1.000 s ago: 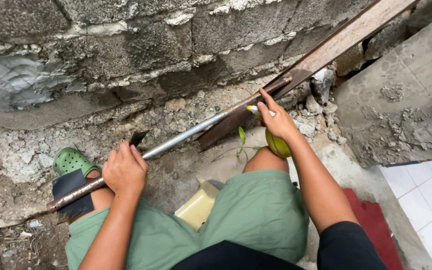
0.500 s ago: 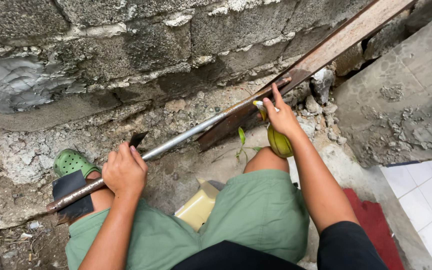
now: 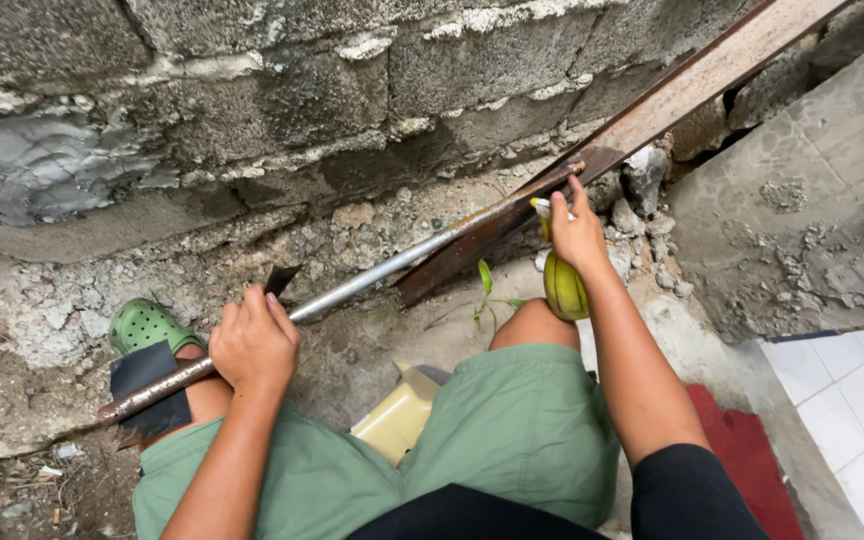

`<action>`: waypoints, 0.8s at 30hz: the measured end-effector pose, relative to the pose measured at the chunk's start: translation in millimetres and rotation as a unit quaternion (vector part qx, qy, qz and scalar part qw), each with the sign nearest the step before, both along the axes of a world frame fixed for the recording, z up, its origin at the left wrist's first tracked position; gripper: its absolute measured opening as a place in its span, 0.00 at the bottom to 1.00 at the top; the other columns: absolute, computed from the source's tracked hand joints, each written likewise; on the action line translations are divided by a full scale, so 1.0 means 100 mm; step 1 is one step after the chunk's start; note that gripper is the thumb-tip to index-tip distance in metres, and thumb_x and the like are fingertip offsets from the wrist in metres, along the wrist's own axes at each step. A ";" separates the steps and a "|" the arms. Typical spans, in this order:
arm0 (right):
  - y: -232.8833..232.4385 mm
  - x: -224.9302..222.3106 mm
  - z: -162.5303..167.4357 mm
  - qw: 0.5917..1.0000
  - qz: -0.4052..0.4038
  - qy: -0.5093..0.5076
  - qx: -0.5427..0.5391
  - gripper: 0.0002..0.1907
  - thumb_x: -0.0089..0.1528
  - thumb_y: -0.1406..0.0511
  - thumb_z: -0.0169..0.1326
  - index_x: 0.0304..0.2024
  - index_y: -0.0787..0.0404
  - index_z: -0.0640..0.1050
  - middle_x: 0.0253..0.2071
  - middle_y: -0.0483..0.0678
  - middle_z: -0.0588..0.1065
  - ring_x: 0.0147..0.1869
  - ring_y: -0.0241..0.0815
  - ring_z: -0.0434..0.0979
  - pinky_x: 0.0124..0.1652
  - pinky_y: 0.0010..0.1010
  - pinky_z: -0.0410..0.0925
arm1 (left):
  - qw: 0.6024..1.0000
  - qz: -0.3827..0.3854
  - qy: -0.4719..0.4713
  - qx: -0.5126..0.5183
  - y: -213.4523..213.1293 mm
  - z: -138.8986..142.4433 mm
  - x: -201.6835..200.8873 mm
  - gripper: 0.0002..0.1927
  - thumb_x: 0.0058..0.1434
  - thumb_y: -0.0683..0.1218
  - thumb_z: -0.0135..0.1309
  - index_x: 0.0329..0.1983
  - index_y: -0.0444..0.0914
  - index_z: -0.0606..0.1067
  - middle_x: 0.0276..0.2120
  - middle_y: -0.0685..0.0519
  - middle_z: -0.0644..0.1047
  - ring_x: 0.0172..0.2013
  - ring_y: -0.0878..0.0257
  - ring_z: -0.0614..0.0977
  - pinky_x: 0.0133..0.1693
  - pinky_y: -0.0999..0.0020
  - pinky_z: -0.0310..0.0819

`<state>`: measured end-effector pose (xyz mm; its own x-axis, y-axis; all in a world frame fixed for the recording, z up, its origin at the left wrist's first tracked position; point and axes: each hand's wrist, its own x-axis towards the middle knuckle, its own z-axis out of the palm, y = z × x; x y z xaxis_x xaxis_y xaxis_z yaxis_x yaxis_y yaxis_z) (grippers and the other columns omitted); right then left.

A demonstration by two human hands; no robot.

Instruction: The person scrubs a long metal rod with a brush, then sprays it with a liquid from a bottle and continues scrubbing. The person repeats this process on a second metal rod.

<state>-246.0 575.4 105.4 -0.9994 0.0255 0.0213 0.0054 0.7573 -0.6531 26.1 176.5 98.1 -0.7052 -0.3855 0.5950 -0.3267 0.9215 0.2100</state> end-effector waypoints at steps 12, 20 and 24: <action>-0.01 0.05 0.06 0.994 0.072 -0.025 -0.077 0.35 0.70 0.49 0.43 0.76 0.54 0.58 0.48 0.62 0.81 0.45 0.49 0.83 0.50 0.36 0.71 | 1.000 -0.001 0.000 0.008 0.01 0.00 0.01 0.06 0.69 0.46 0.53 0.44 0.39 0.76 0.28 0.49 0.77 0.31 0.52 0.78 0.32 0.55 0.67; -0.34 0.31 0.32 0.955 0.297 0.020 0.004 0.31 0.73 0.54 0.45 0.77 0.52 0.58 0.64 0.63 0.72 0.64 0.57 0.73 0.61 0.39 0.64 | 1.000 -0.005 0.007 0.009 0.01 0.03 0.02 0.07 0.69 0.46 0.52 0.45 0.39 0.77 0.26 0.49 0.75 0.29 0.52 0.77 0.32 0.56 0.67; -0.21 0.11 0.17 0.938 0.334 0.082 -0.055 0.28 0.74 0.57 0.45 0.75 0.55 0.62 0.68 0.60 0.71 0.70 0.53 0.70 0.65 0.38 0.62 | 1.000 0.000 -0.012 0.007 0.01 0.01 0.05 0.06 0.70 0.46 0.52 0.42 0.39 0.76 0.26 0.49 0.75 0.31 0.51 0.78 0.33 0.55 0.67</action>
<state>-234.6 554.2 122.2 -0.7774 -0.5932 0.2091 -0.5526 0.4852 -0.6777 31.1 177.6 98.8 -0.7195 -0.3926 0.5729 -0.3308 0.9190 0.2144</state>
